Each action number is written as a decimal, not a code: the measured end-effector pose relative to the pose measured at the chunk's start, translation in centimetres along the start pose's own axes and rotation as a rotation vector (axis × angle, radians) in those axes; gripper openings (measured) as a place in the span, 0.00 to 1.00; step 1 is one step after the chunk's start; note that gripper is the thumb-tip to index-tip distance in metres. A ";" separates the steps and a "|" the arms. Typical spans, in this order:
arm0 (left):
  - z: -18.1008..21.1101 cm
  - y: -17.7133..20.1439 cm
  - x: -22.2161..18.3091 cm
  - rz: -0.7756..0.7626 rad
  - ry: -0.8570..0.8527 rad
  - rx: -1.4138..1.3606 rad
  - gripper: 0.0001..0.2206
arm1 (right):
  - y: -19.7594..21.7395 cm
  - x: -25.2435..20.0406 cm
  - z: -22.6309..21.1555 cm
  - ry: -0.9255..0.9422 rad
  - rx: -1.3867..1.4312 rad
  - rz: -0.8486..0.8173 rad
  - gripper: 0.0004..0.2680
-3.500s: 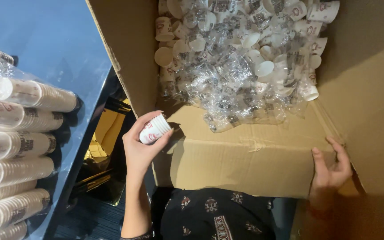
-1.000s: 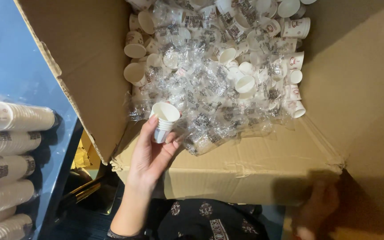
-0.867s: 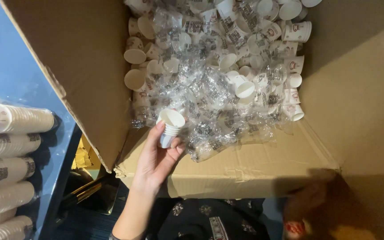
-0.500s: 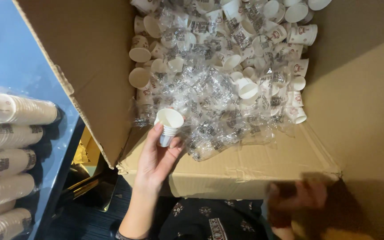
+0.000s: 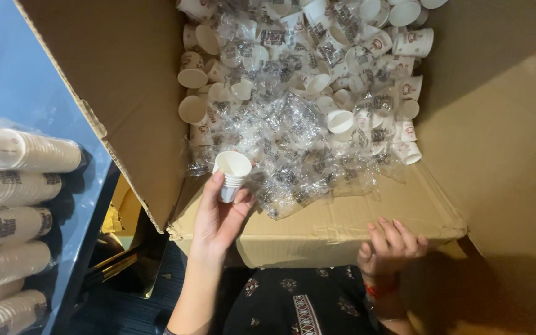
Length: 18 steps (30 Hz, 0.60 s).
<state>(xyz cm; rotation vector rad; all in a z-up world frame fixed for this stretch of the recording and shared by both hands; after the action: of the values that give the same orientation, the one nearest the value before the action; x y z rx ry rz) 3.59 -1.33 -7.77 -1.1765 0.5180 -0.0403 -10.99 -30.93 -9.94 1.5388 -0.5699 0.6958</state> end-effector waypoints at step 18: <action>0.7 -0.4 0.0 0.086 -0.077 0.045 0.22 | -1.9 17.9 -10.0 0.312 0.501 -0.497 0.25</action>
<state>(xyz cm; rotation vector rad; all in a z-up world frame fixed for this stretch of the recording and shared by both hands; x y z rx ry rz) 4.00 -0.91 -7.19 -1.1060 0.4967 0.0672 1.83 -19.93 1.91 1.8861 0.2439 0.6975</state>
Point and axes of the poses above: each hand's wrist, its own x-axis towards the middle knuckle, its own y-axis out of the back of the hand, z = x × y, the point moved 5 cm from there along x, towards the middle knuckle, and after that the axes turned 1 degree about y, right-handed, at the moved point
